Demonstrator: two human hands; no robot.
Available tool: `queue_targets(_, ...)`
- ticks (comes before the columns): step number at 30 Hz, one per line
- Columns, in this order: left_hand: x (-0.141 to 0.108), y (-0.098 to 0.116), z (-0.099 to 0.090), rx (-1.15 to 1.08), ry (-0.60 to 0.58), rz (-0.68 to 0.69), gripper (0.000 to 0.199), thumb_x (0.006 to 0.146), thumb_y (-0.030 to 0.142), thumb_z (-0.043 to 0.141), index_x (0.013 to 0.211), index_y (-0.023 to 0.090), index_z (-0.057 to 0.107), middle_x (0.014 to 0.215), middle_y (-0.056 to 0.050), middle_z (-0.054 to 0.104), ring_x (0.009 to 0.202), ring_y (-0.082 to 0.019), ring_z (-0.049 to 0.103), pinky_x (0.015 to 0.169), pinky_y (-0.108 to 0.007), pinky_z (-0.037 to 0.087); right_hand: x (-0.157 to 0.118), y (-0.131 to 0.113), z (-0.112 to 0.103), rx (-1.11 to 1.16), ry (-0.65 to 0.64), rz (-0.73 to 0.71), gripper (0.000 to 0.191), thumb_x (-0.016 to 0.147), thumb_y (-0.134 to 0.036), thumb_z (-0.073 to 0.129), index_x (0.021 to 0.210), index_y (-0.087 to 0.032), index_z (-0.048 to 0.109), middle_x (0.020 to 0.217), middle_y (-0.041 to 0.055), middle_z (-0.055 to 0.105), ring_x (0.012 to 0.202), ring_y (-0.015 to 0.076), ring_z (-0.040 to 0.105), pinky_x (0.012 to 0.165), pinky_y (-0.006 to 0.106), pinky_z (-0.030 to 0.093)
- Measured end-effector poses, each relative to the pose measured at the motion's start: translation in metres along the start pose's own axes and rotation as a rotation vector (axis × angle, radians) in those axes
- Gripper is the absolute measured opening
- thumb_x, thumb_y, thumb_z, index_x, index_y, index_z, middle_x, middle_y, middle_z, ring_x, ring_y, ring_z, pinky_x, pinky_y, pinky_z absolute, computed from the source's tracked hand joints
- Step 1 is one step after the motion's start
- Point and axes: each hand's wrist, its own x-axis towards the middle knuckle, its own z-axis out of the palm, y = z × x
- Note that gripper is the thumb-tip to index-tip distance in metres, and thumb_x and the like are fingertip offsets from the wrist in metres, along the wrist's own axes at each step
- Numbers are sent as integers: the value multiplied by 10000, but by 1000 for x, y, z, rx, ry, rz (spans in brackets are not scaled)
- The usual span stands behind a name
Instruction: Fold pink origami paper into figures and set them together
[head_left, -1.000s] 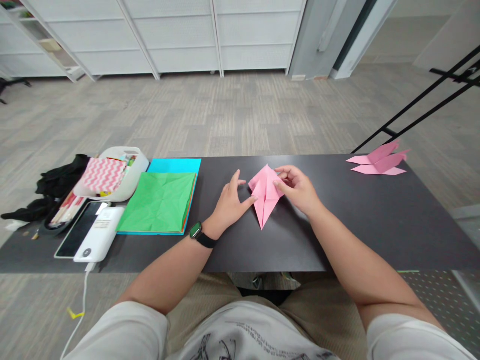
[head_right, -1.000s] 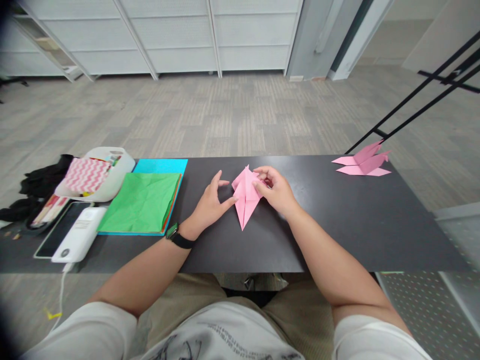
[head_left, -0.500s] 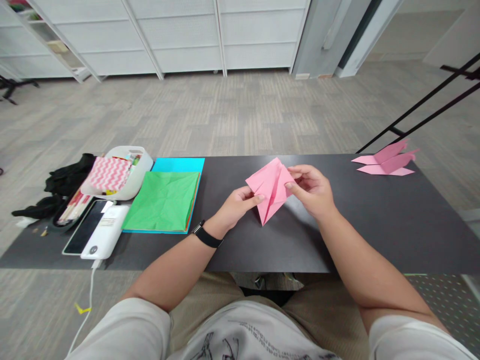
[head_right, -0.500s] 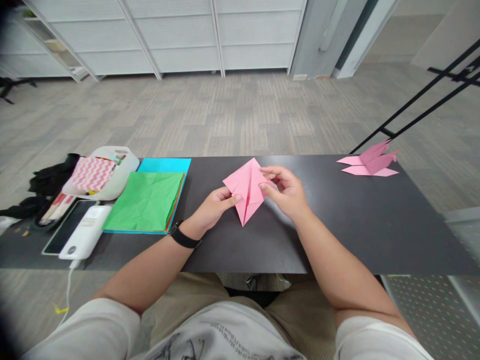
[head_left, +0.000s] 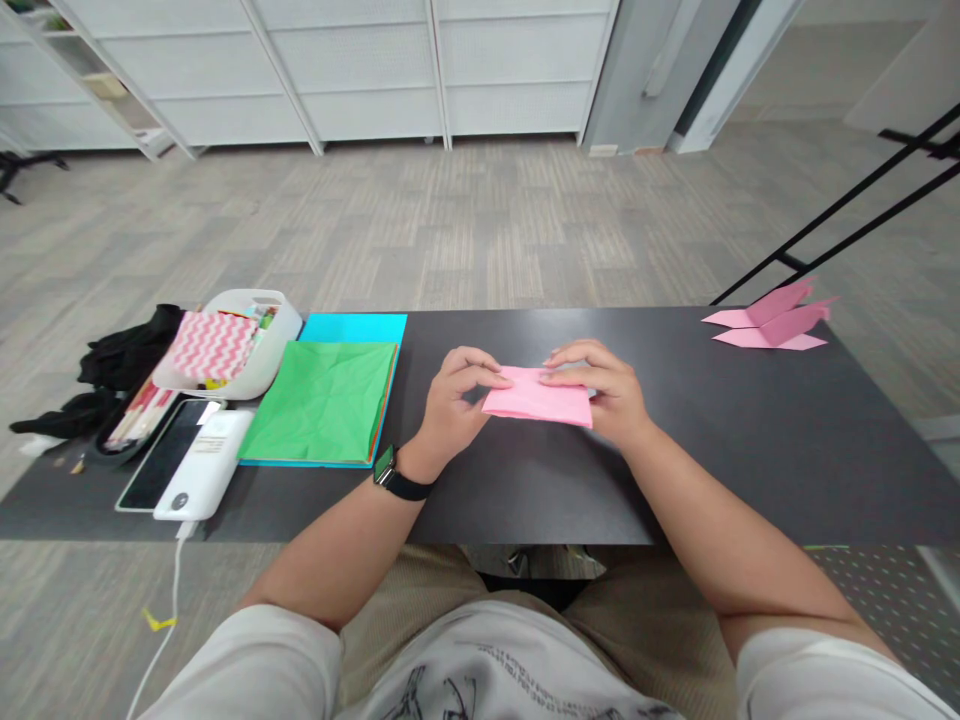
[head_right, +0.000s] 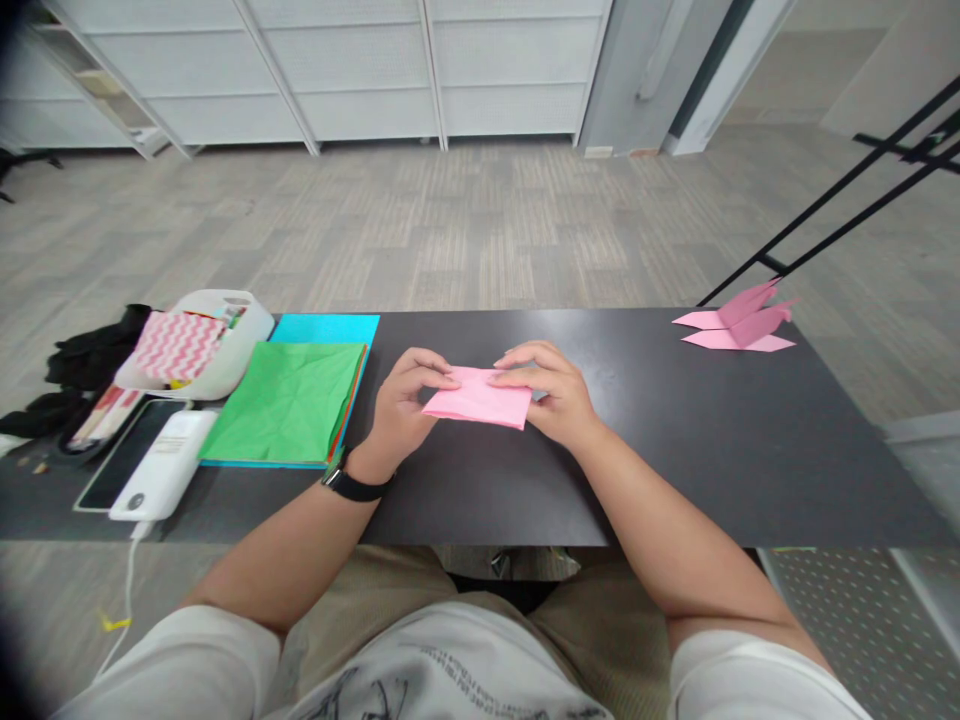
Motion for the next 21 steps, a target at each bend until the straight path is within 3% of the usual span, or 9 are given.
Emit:
queue_targets(4,4,-14,2,334,-82,11,159,1000,251,688,951,294,834,1214,-72,733,1220,-266,632,1127,-498,487,2,11,-4,-238,-72,-30,217,1010,-366,677,1092,-448,861,1255,36,783,1295,335,642,1171,621,473)
queue_targets(9,8,-35,8,349,-403,38,556,879,-23,460,1198,255,821,1259,-80,761,1183,-237,682,1086,-455,541,2,36,-12,-302,-315,-79,461,923,-114,549,1151,-375,853,1322,33,776,1293,303,656,1150,591,502)
queue_targets(11,9,-37,7,355,-434,24,655,819,-57,425,1270,237,799,1263,-79,774,1183,-237,695,1105,-460,546,1,42,-14,-279,-356,-81,511,900,-94,516,1216,-337,836,1337,51,772,1274,282,680,1142,560,526)
queue_targets(13,8,-36,8,363,-395,16,653,840,-45,418,1328,208,771,1303,-92,770,1225,-243,691,1139,-463,537,1,44,-12,-278,-344,-73,523,936,-112,495,1311,-311,800,1379,63,761,1300,267,684,1172,546,518)
queue_targets(16,4,-33,13,398,-373,23,527,987,92,470,1463,174,682,1496,-128,688,1404,-269,614,1259,-499,447,1,42,2,-344,-329,-32,485,1035,-246,527,1488,-292,694,1533,74,685,1475,294,585,1278,589,417)
queue_targets(18,1,-34,17,448,-442,4,516,1054,222,509,1561,181,596,1630,-137,585,1538,-307,506,1326,-569,341,1,41,13,-394,-396,3,539,1048,-352,587,1582,-284,605,1626,76,604,1577,349,469,1316,657,331)
queue_targets(21,-3,-36,22,509,-550,-32,527,1097,263,471,1618,224,538,1704,-110,507,1622,-332,403,1350,-632,244,1,40,24,-443,-504,40,601,1044,-378,619,1634,-293,539,1694,56,514,1625,405,378,1322,746,239)
